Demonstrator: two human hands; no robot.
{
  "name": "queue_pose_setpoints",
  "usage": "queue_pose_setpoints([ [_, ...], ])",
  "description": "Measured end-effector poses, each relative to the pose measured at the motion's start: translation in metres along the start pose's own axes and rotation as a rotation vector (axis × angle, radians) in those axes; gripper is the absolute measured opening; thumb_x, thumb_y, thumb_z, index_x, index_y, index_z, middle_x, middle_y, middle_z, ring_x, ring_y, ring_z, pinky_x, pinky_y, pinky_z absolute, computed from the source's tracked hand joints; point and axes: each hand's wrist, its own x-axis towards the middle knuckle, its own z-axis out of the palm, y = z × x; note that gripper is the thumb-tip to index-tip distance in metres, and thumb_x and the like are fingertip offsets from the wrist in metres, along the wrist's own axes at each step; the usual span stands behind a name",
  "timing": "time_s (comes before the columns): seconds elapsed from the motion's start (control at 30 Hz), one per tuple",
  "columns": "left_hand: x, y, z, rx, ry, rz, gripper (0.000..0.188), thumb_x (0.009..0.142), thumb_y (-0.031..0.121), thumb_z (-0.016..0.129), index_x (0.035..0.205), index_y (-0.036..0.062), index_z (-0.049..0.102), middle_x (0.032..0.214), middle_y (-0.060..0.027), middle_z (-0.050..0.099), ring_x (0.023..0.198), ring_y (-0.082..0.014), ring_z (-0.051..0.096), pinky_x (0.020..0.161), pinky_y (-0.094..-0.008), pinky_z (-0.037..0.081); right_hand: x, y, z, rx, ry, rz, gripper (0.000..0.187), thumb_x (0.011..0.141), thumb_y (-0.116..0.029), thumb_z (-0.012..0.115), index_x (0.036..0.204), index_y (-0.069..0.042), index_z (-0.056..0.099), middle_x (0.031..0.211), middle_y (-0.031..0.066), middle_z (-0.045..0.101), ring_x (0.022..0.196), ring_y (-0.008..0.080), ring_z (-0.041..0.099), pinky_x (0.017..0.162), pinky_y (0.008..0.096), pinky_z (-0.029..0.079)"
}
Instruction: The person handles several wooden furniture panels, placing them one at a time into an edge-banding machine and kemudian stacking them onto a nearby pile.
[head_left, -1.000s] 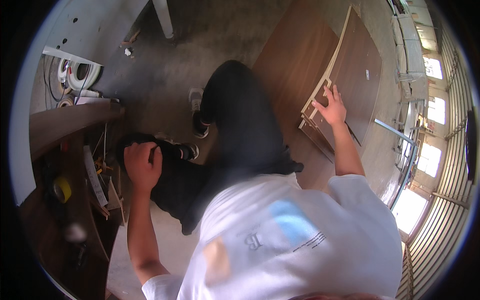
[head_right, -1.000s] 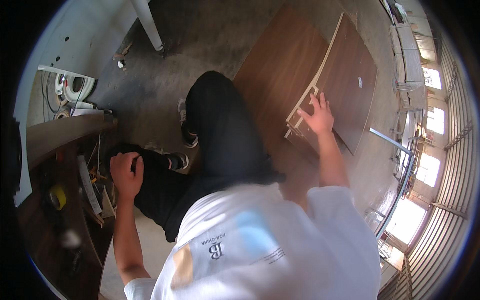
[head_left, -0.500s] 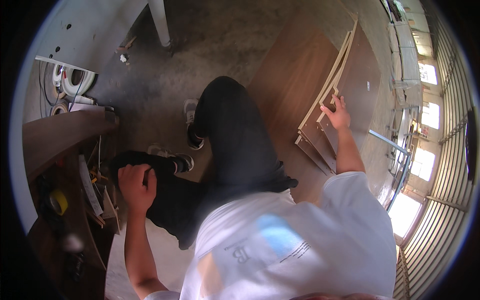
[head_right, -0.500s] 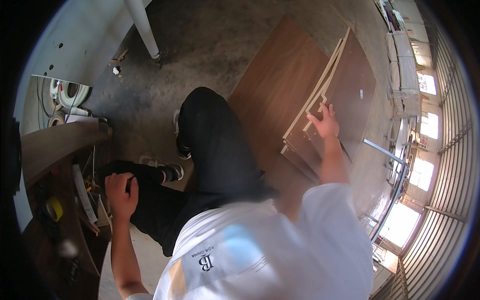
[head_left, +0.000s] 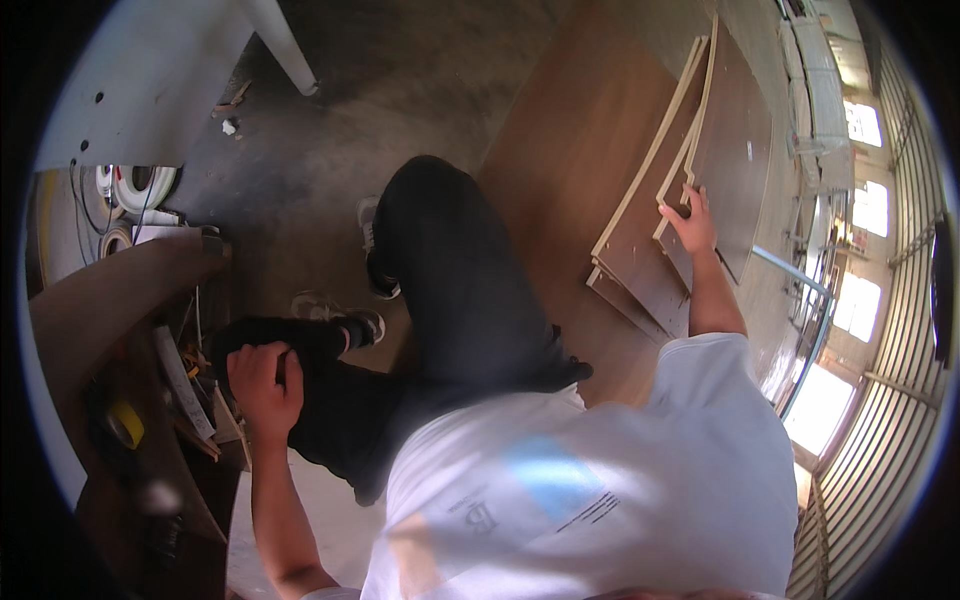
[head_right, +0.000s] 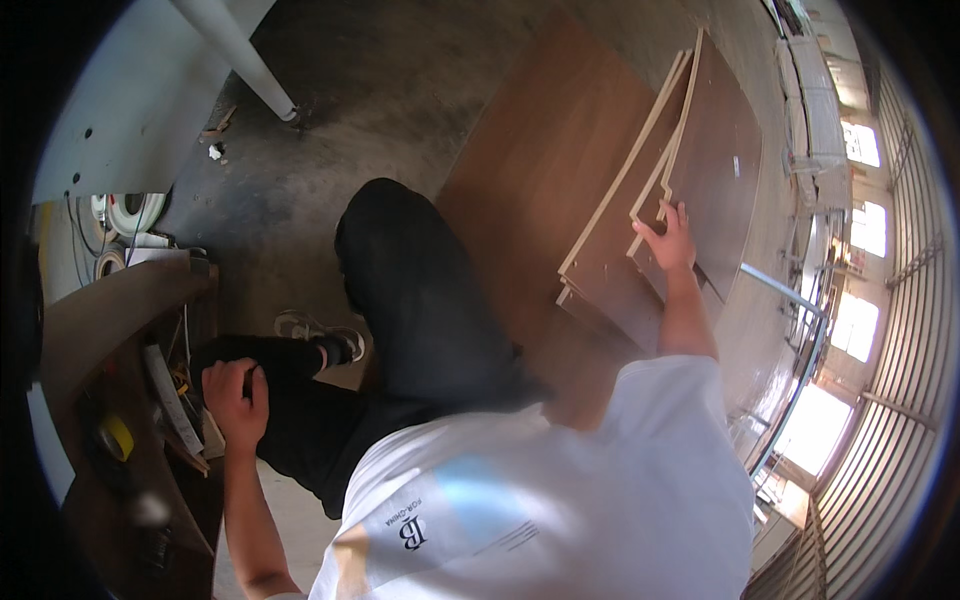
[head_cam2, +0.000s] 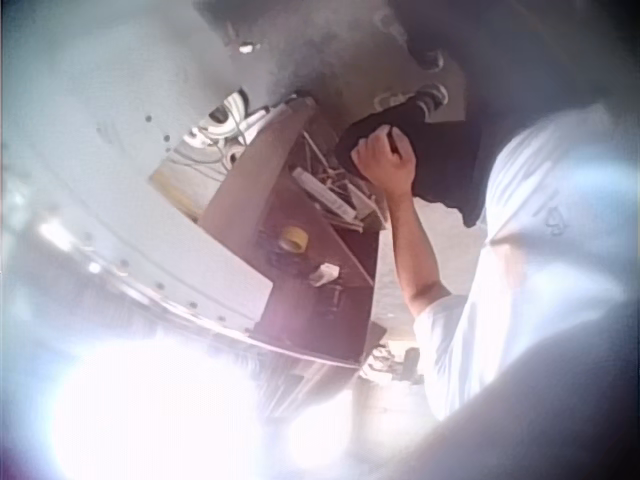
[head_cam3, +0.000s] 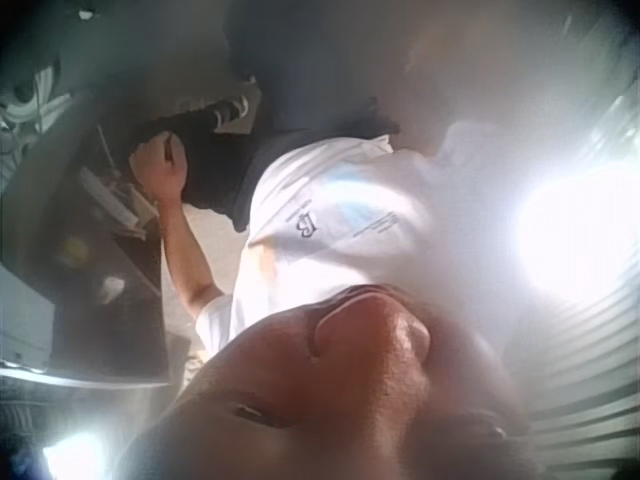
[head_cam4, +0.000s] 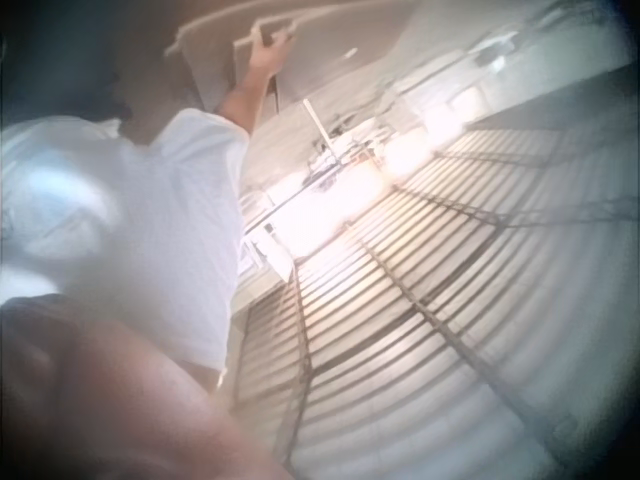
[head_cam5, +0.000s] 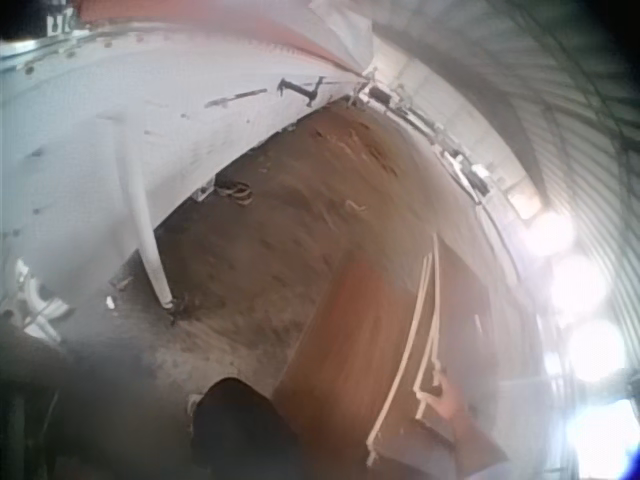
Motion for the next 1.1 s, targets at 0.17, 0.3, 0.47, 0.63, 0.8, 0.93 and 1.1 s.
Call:
queue_pose_setpoints([
  [0.17,0.010,0.003,0.003,0.008,-0.054,0.016,0.008,0.087,0.010,0.070,0.094,0.0088,0.066,0.076,-0.0061,0.063,0.073,-0.0274,0.058,0.074,-0.0417,0.042,-0.012,0.006,0.001,0.144,0.059,-0.040,0.089,0.082,-0.065,0.076,0.153,-0.019,0.047,0.163,0.0205,0.039,0.148,0.0366,0.041,0.117,0.0467,0.040],
  [0.3,0.018,0.009,0.008,0.005,-0.043,0.030,0.007,0.086,0.010,0.070,0.092,0.0098,0.067,0.074,-0.0052,0.062,0.072,-0.0268,0.058,0.074,-0.0411,0.042,-0.047,0.003,0.008,0.315,0.141,0.049,0.090,0.084,-0.060,0.077,0.153,-0.009,0.047,0.157,0.0214,0.046,0.146,0.0366,0.044,0.117,0.0452,0.040],
  [0.47,0.022,0.015,0.008,0.044,-0.071,0.037,0.006,0.085,0.010,0.071,0.089,0.0099,0.067,0.074,-0.0051,0.062,0.072,-0.0272,0.058,0.074,-0.0413,0.042,-0.094,-0.007,0.041,0.201,0.178,0.251,0.095,0.087,-0.070,0.067,0.151,-0.002,0.048,0.158,0.0203,0.046,0.148,0.0321,0.042,0.120,0.0425,0.037],
  [0.63,0.020,0.017,0.013,0.065,-0.046,0.062,0.006,0.084,0.010,0.071,0.088,0.0096,0.067,0.075,-0.0055,0.063,0.073,-0.0288,0.059,0.074,-0.0424,0.042,-0.088,-0.038,0.043,0.063,0.176,0.396,0.093,0.089,-0.072,0.061,0.151,-0.003,0.048,0.160,0.0185,0.043,0.149,0.0375,0.040,0.120,0.0463,0.037],
  [0.8,0.012,0.018,0.007,0.065,-0.048,-0.005,0.006,0.085,0.010,0.071,0.089,0.0093,0.067,0.076,-0.0063,0.063,0.073,-0.0298,0.058,0.075,-0.0433,0.042,-0.112,-0.011,0.044,0.036,0.180,0.330,0.085,0.092,-0.064,0.062,0.150,-0.002,0.049,0.160,0.0196,0.043,0.148,0.0379,0.041,0.118,0.0462,0.039],
  [0.93,0.005,0.015,0.005,0.064,-0.002,-0.037,0.006,0.086,0.008,0.070,0.089,0.0087,0.066,0.076,-0.0068,0.063,0.073,-0.0294,0.058,0.075,-0.0424,0.042,-0.151,0.051,0.054,0.028,0.074,0.270,0.079,0.097,-0.054,0.062,0.152,-0.001,0.046,0.162,0.0193,0.041,0.150,0.0328,0.040,0.121,0.0421,0.035],
  [1.1,0.005,0.014,0.005,0.075,-0.020,-0.017,0.008,0.085,0.009,0.071,0.091,0.0095,0.066,0.074,-0.0060,0.062,0.073,-0.0295,0.058,0.074,-0.0437,0.042,-0.189,0.129,0.093,0.108,0.061,0.303,0.073,0.098,-0.045,0.063,0.154,-0.002,0.044,0.162,0.0193,0.040,0.150,0.0330,0.039,0.122,0.0412,0.034],
])
